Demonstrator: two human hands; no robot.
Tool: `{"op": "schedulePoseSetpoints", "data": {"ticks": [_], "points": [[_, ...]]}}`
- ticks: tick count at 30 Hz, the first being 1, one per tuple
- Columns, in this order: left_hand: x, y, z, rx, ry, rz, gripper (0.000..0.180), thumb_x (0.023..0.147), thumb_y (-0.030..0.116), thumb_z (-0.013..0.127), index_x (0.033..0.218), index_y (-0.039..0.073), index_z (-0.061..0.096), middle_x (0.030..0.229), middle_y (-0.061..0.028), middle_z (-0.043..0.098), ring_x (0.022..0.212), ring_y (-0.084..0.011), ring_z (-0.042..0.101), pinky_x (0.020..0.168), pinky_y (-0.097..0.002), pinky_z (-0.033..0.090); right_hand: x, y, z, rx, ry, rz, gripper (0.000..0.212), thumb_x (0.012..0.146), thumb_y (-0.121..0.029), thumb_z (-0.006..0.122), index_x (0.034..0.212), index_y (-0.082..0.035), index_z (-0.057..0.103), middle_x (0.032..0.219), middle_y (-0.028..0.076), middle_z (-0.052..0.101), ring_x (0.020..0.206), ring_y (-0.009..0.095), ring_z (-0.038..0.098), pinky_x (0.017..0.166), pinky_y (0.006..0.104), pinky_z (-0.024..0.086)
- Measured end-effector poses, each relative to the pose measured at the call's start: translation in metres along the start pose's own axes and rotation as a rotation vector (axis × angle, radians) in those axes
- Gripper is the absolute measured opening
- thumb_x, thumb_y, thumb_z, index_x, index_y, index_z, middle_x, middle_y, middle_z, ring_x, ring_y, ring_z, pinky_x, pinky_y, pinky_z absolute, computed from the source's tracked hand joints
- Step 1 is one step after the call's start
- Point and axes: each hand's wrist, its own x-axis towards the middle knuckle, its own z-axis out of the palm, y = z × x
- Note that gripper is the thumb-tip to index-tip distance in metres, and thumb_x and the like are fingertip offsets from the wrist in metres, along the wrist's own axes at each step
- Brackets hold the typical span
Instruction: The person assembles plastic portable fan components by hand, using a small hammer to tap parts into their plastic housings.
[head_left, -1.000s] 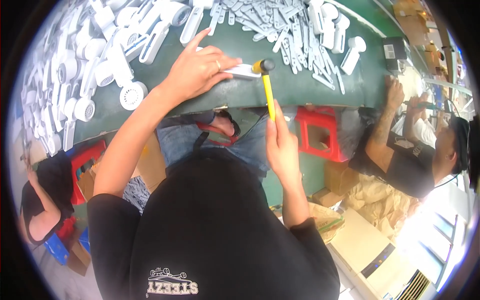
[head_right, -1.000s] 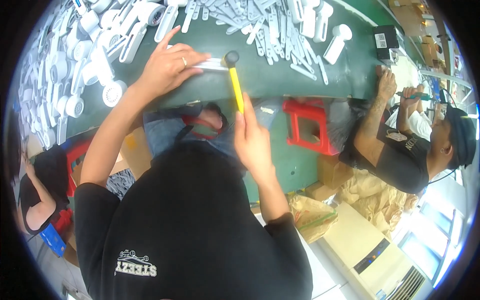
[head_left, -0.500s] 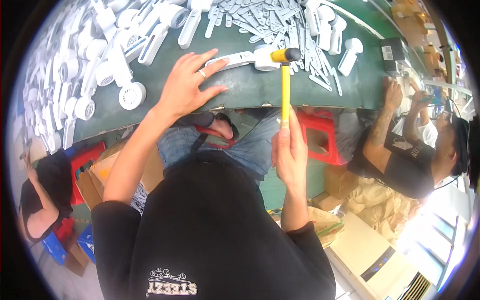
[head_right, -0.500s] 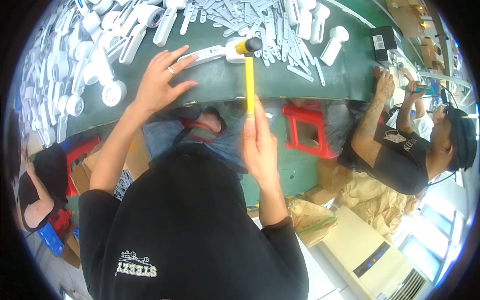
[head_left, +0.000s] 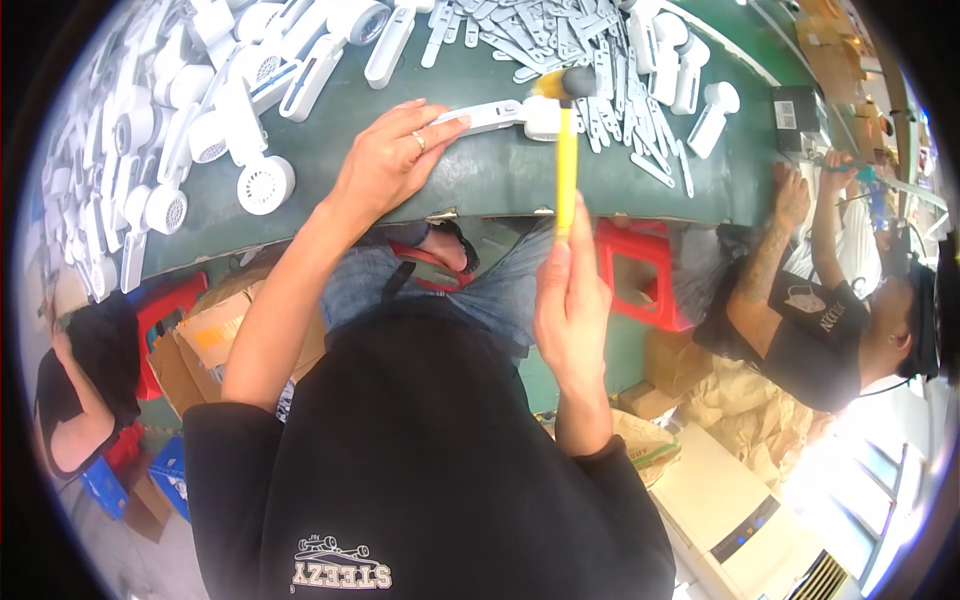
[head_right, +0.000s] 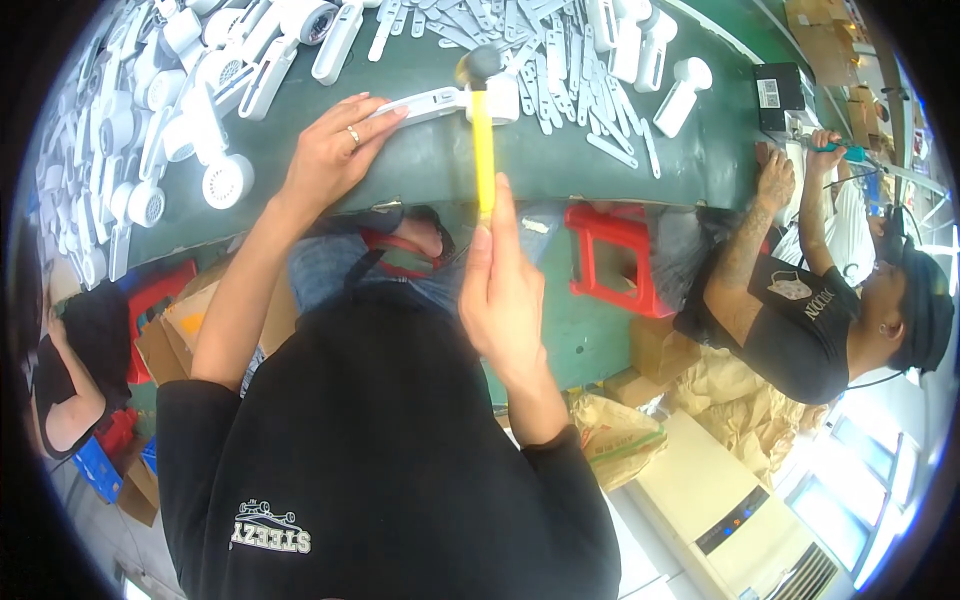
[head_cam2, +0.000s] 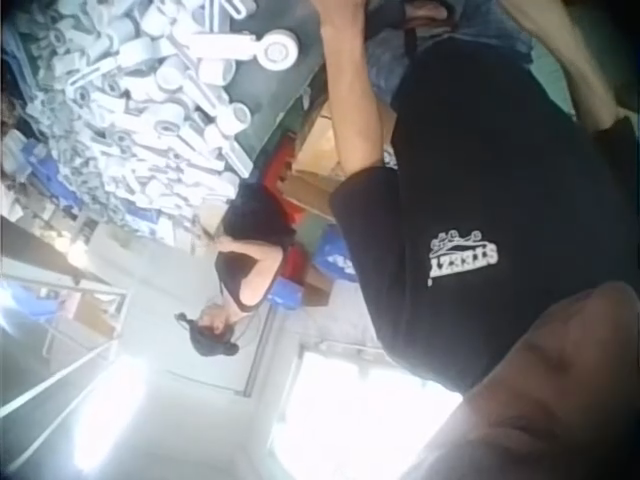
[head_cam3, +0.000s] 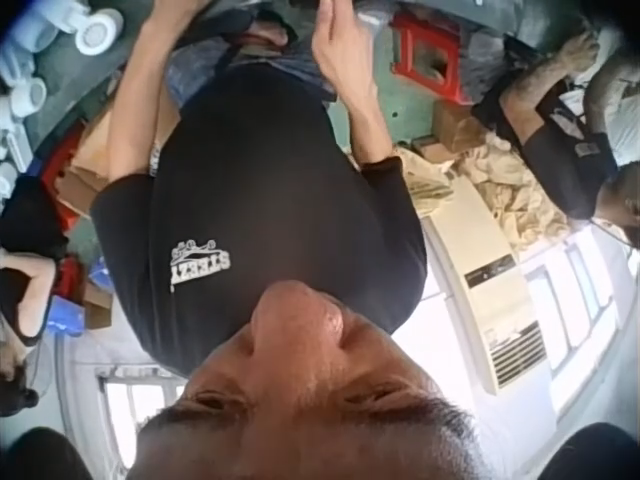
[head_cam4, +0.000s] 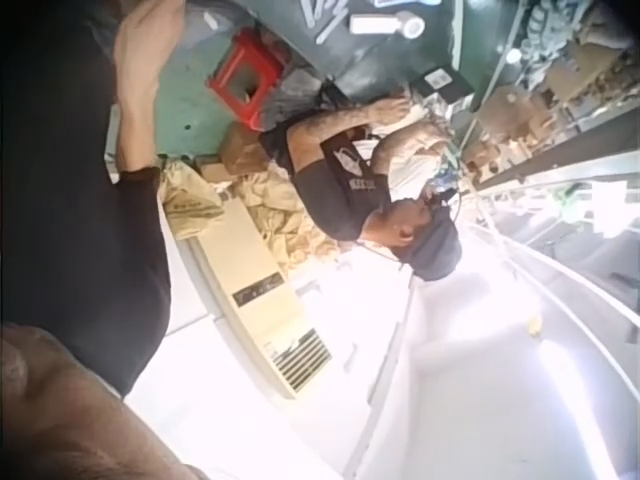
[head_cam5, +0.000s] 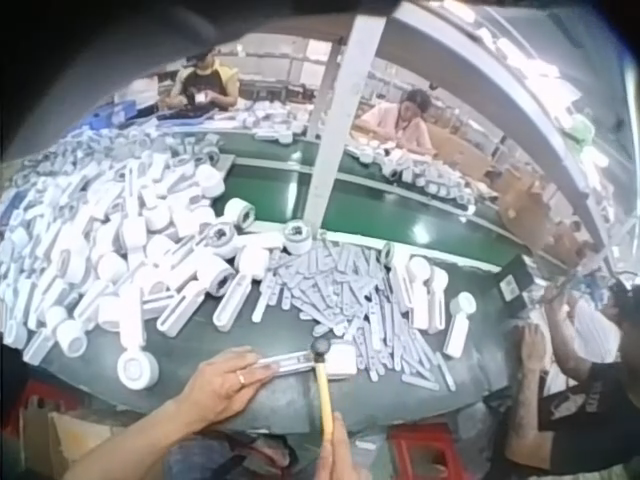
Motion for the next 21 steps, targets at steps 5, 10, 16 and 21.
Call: {"op": "schedulePoseSetpoints", "data": {"ticks": [5, 10, 16, 21], "points": [[-0.002, -0.003, 0.003, -0.016, 0.017, 0.002, 0.032, 0.092, 0.004, 0.078, 0.123, 0.012, 0.079, 0.114, -0.0095, 0.077, 0.105, -0.0312, 0.074, 0.105, -0.0424, 0.058, 0.008, -0.003, 0.0, -0.119, -0.131, 0.107, 0.056, 0.111, -0.012, 0.05, 0.165, -0.006, 0.036, 0.11, 0.034, 0.071, 0.09, 0.053, 0.072, 0.077, 0.053, 0.058], [-0.001, 0.002, 0.0, -0.153, 0.049, -0.104, 0.057, 0.093, 0.01, 0.08, 0.147, 0.013, 0.062, 0.117, -0.0086, 0.078, 0.108, -0.0323, 0.071, 0.109, -0.0436, 0.054, 0.007, 0.005, 0.022, -0.1, -0.034, -0.215, 0.056, 0.11, -0.013, 0.051, 0.163, -0.004, 0.037, 0.107, 0.033, 0.072, 0.09, 0.052, 0.072, 0.076, 0.0537, 0.058], [0.005, 0.008, 0.002, -0.237, -0.044, -0.384, 0.084, 0.092, 0.015, 0.082, 0.163, 0.007, 0.037, 0.116, -0.0074, 0.079, 0.119, -0.0358, 0.065, 0.105, -0.0435, 0.05, 0.008, 0.018, 0.018, -0.104, -0.094, -0.051, 0.055, 0.111, -0.02, 0.052, 0.163, -0.007, 0.04, 0.103, 0.029, 0.074, 0.088, 0.05, 0.073, 0.075, 0.0532, 0.058], [-0.001, -0.004, 0.003, -0.127, -0.047, -0.294, 0.073, 0.091, 0.012, 0.081, 0.157, 0.008, 0.049, 0.116, -0.0095, 0.078, 0.116, -0.0348, 0.067, 0.107, -0.0446, 0.049, 0.038, 0.027, -0.036, -0.085, 0.084, 0.105, 0.073, 0.103, -0.033, 0.07, 0.164, -0.008, 0.038, 0.103, 0.03, 0.075, 0.088, 0.043, 0.078, 0.074, 0.0472, 0.06]]}}
